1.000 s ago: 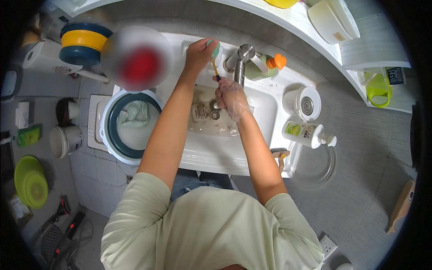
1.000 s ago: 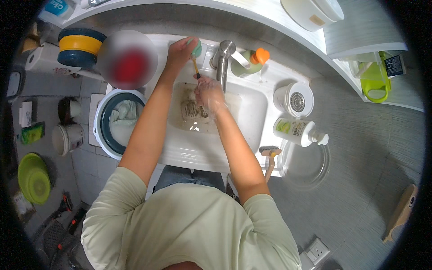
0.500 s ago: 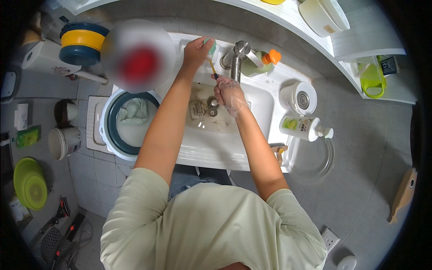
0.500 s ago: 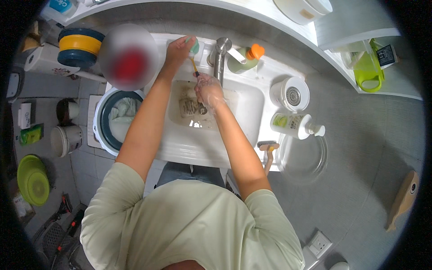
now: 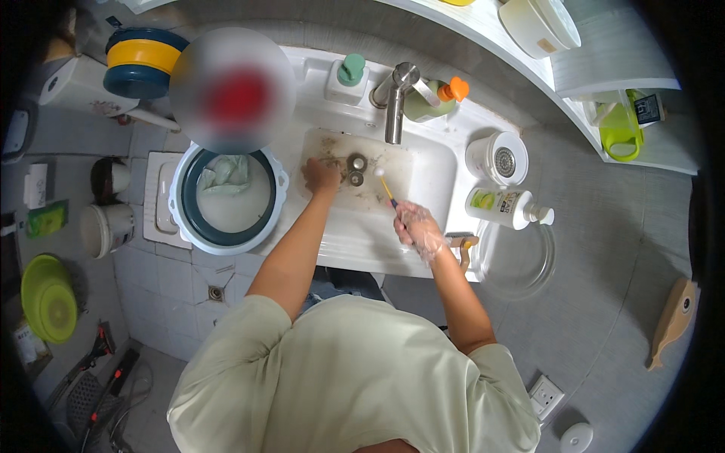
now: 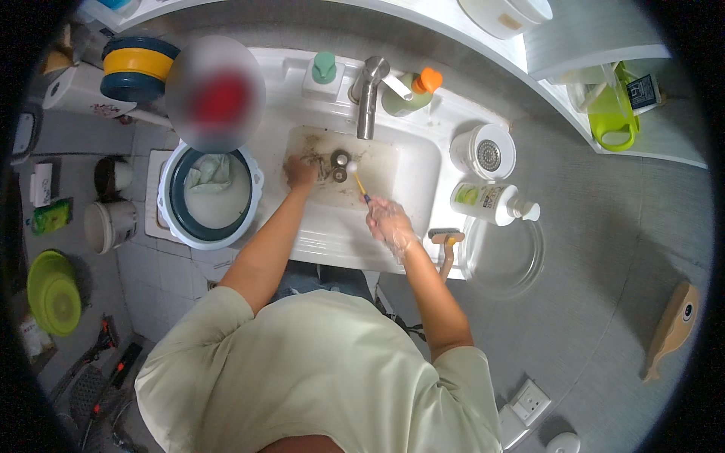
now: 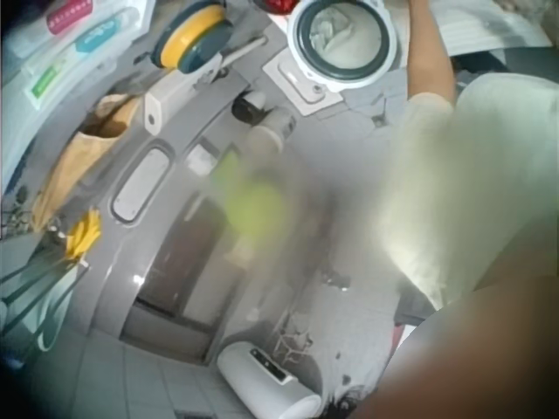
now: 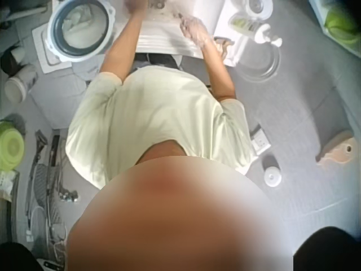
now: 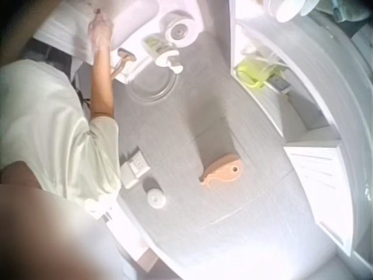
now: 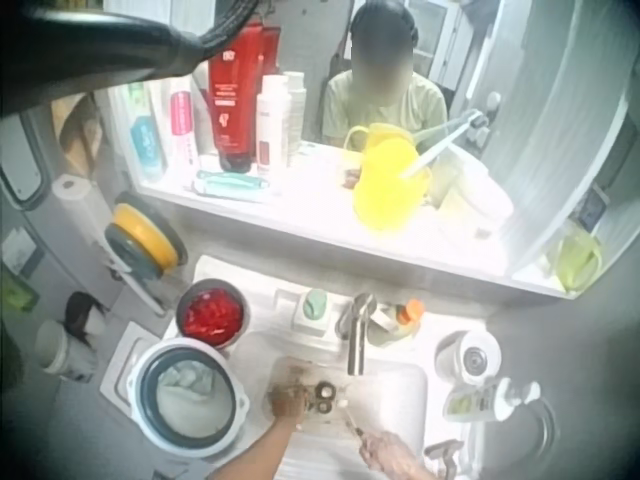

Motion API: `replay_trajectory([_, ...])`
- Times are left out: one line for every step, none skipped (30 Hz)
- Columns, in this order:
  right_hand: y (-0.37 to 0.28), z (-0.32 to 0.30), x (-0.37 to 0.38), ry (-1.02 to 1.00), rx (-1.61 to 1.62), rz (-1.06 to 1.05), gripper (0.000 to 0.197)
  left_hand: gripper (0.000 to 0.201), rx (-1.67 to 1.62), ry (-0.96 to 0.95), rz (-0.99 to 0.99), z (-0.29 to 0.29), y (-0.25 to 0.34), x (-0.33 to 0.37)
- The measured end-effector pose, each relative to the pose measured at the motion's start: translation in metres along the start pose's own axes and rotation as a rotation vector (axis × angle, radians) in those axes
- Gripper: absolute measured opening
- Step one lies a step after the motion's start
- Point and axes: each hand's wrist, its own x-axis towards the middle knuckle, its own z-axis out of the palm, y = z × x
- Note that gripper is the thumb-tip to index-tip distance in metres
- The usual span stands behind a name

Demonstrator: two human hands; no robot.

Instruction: The person squats on the floor to remove a metal drain cover and a circular filter from a floor drain. They then move to a sink and use a toothbrush to scrub the filter and the cover under running water, rinsing away debris.

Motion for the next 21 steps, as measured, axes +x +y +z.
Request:
replay_trajectory([0.006, -0.004, -0.003, 0.016, 0.023, 0.032, 0.027, 0.051, 0.1, -0.048, 0.046, 0.005, -0.001, -0.002])
replay_trajectory([0.01, -0.007, -0.005, 0.028, 0.048, 0.06, 0.026, 0.057, 0.201, -0.089, 0.096, 0.008, 0.0, -0.001])
replay_trajectory([0.013, -0.009, -0.007, 0.024, 0.063, 0.066, 0.026, 0.064, 0.302, -0.131, 0.145, 0.012, 0.001, 0.0])
replay_trajectory([0.017, -0.01, -0.01, 0.022, 0.076, 0.077, 0.026, 0.066, 0.376, -0.101, 0.272, 0.019, -0.003, 0.002])
replay_trajectory([0.019, -0.01, -0.013, 0.014, 0.09, 0.089, 0.026, 0.068, 0.453, -0.067, 0.395, 0.028, -0.013, 0.005])
replay_trajectory([0.018, -0.009, -0.015, 0.028, 0.07, 0.107, 0.027, 0.069, 0.53, -0.032, 0.518, 0.037, -0.021, 0.009])
replay_trajectory([0.019, -0.008, -0.017, 0.022, 0.062, 0.102, 0.027, 0.072, 0.565, 0.08, 0.57, 0.049, -0.036, 0.018])
replay_trajectory([0.018, -0.006, -0.018, 0.006, 0.05, 0.097, 0.027, 0.074, 0.605, 0.201, 0.614, 0.06, -0.052, 0.031])
replay_trajectory([0.021, -0.006, -0.019, 0.003, 0.049, 0.091, 0.027, 0.076, 0.643, 0.312, 0.671, 0.067, -0.06, 0.036])
replay_trajectory([0.027, -0.01, -0.02, 0.01, 0.062, 0.097, 0.028, 0.074, 0.66, 0.148, 0.619, 0.064, -0.055, 0.031])
replay_trajectory([0.032, -0.016, -0.019, 0.024, 0.078, 0.097, 0.028, 0.072, 0.672, -0.015, 0.574, 0.053, -0.037, 0.024])
replay_trajectory([0.034, -0.019, -0.019, 0.025, 0.09, 0.094, 0.028, 0.069, 0.689, -0.166, 0.517, 0.042, -0.025, 0.02])
replay_trajectory([0.035, -0.019, -0.02, 0.027, 0.085, 0.077, 0.027, 0.067, 0.699, -0.172, 0.506, 0.038, -0.023, 0.017])
replay_trajectory([0.036, -0.02, -0.02, 0.029, 0.08, 0.06, 0.027, 0.065, 0.708, -0.178, 0.494, 0.034, -0.023, 0.014])
replay_trajectory([0.037, -0.02, -0.022, 0.032, 0.074, 0.045, 0.026, 0.063, 0.717, -0.185, 0.482, 0.03, -0.023, 0.01])
replay_trajectory([0.036, -0.018, -0.023, 0.024, 0.054, 0.029, 0.026, 0.058, 0.579, -0.286, 0.463, 0.025, -0.032, 0.015])
replay_trajectory([0.033, -0.015, -0.024, 0.014, 0.034, 0.012, 0.026, 0.054, 0.439, -0.38, 0.442, 0.021, -0.041, 0.026])
replay_trajectory([0.03, -0.012, -0.025, 0.002, 0.014, -0.005, 0.026, 0.049, 0.295, -0.469, 0.419, 0.017, -0.052, 0.033])
replay_trajectory([0.03, -0.013, -0.026, 0.001, 0.035, 0.001, 0.026, 0.047, 0.107, -0.524, 0.334, 0.014, -0.054, 0.026])
replay_trajectory([0.028, -0.015, -0.027, 0.002, 0.057, 0.001, 0.026, 0.045, -0.081, -0.574, 0.252, 0.006, -0.049, 0.017])
replay_trajectory([0.027, -0.017, -0.027, 0.001, 0.079, 0.001, 0.026, 0.043, -0.269, -0.62, 0.168, -0.003, -0.045, 0.008])
